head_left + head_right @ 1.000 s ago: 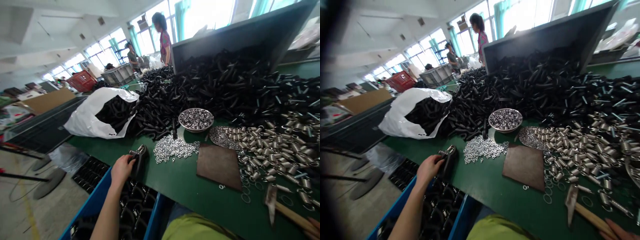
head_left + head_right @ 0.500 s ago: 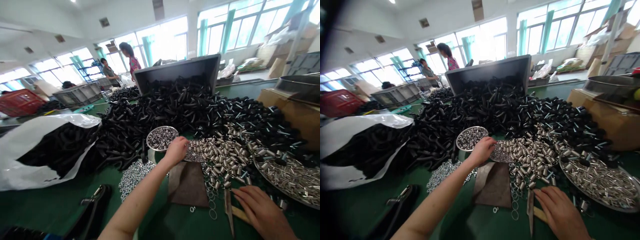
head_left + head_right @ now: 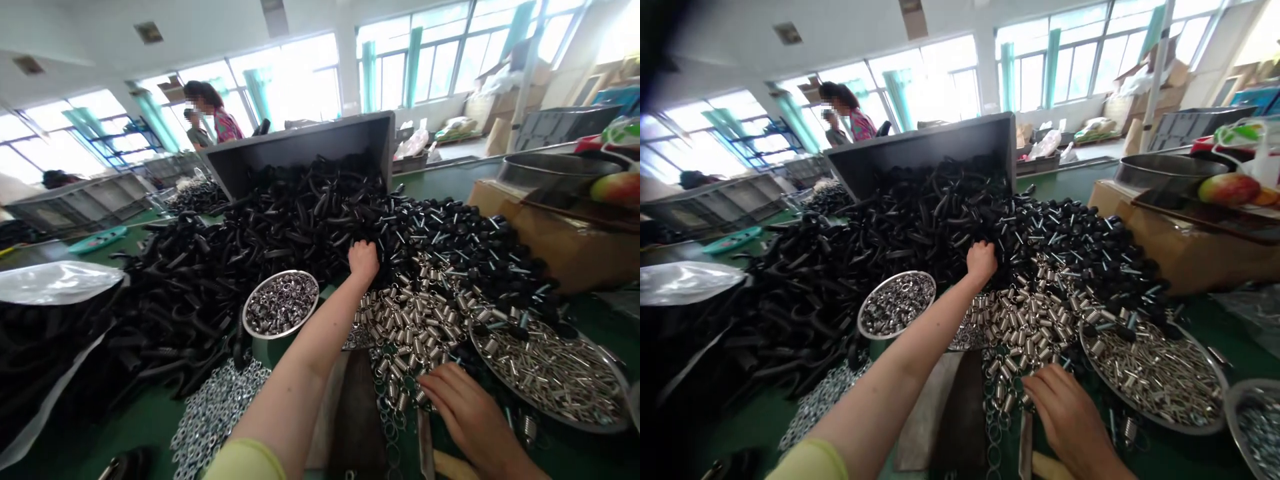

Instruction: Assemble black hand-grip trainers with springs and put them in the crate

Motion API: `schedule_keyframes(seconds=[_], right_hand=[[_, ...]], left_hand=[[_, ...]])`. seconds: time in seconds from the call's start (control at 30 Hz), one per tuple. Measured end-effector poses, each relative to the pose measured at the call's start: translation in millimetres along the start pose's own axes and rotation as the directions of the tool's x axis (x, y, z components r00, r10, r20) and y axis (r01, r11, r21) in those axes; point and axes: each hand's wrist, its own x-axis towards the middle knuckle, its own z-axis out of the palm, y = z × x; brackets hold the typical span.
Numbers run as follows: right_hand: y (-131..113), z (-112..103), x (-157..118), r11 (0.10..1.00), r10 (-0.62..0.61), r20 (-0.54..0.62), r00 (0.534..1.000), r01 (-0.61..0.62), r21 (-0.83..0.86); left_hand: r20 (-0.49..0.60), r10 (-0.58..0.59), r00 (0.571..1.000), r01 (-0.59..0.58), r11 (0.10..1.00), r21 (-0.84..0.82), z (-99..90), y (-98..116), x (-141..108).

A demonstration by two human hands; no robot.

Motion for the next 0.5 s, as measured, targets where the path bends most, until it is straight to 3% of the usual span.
schedule_keyframes(seconds=[0.3,0.43,0.5], right_hand=[[-5.0,-9.5,0.2,0.991,0.12,0.08,0.99,-0.124,0.053],[-9.3,-11.0,3.5,0.986,0.149,0.11,0.983,-0.156,0.058],[-12.2,-7.5,7.0,0.982,0.166,0.15,0.975,-0.176,0.062]], left_hand=[[-0.025,0.143,0.989,-0.144,0.989,-0.033,-4.5,-5.2,-15.9],[-0.096,0.101,0.99,-0.108,0.992,-0.066,-20.4,-8.1,-29.4],[-0.146,0.009,0.989,-0.037,0.98,-0.195,-31.3,-10.5,-40.2]])
